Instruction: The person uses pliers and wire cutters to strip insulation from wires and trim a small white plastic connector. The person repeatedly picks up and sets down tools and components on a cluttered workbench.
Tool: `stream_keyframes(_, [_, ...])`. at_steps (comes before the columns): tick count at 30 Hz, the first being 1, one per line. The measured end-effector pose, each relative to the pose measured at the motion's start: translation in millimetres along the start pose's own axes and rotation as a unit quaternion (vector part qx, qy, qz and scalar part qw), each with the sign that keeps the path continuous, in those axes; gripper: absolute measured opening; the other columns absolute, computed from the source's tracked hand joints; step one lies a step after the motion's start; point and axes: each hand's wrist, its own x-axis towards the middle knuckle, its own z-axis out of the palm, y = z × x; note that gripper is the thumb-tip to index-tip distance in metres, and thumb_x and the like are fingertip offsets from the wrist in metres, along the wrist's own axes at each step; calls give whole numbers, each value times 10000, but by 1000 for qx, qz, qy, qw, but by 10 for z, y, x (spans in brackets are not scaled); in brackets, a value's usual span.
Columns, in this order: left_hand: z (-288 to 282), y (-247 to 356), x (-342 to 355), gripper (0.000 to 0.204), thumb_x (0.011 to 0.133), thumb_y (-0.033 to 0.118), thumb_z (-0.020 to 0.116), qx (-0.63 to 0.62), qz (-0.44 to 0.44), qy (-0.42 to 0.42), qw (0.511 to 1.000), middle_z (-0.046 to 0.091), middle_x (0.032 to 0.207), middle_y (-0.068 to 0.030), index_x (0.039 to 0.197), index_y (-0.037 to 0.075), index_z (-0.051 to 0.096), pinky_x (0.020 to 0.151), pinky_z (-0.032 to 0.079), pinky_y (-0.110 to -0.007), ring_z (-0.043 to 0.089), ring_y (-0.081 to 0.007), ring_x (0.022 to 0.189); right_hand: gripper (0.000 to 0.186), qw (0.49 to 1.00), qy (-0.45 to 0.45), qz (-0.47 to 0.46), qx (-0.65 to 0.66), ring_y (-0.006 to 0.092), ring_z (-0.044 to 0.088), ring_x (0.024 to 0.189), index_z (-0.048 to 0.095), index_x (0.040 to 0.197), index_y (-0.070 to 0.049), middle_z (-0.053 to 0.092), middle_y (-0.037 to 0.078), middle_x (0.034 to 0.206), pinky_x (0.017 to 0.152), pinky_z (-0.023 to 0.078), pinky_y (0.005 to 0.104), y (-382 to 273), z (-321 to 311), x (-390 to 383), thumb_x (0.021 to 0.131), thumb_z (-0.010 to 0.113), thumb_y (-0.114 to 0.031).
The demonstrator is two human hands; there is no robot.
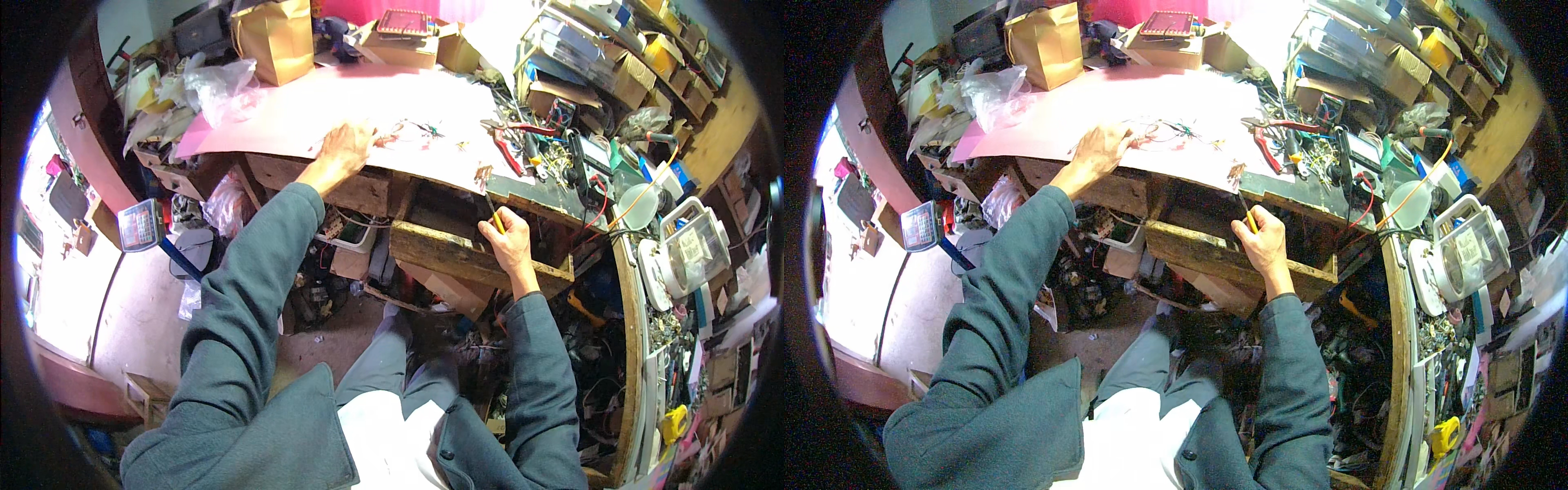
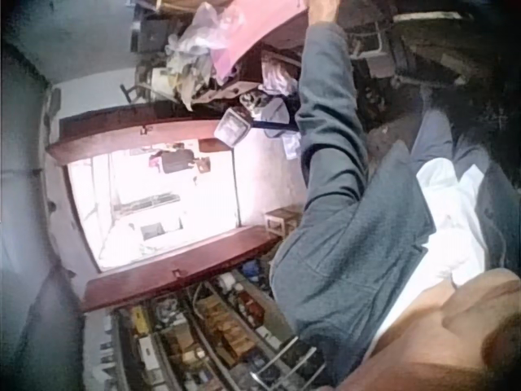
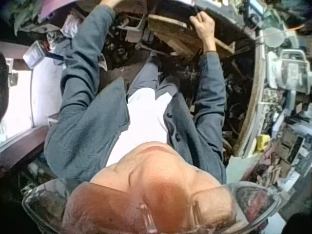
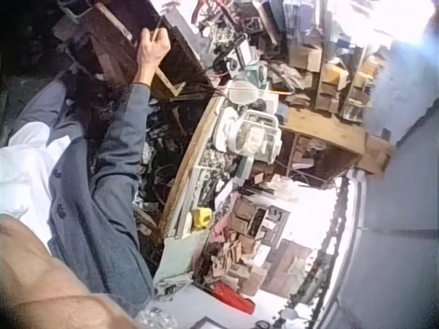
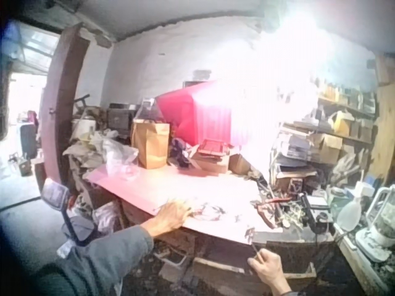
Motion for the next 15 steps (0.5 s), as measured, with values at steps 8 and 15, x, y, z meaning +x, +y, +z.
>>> stream_keyframes(8, [-414, 364, -63, 208, 925, 200, 724, -203, -157, 41, 966, 753, 819, -126, 928, -8, 732, 696, 593, -346, 743, -198, 751, 308, 1000, 13, 7, 10, 98, 445, 589, 515, 723, -26, 470, 16, 604, 561, 402, 302, 32, -12, -26, 824, 760, -183])
stream_keyframes(15, [-451, 391, 94, 185, 922, 69, 697, -555, -297, 43, 776, 721, 882, -161, 1039, -63, 640, 704, 636, -359, 735, -219, 755, 331, 999, 6, 19, 27, 107, 427, 593, 519, 727, -17, 469, 22, 611, 557, 395, 307, 118, 1, 11, 833, 774, -201])
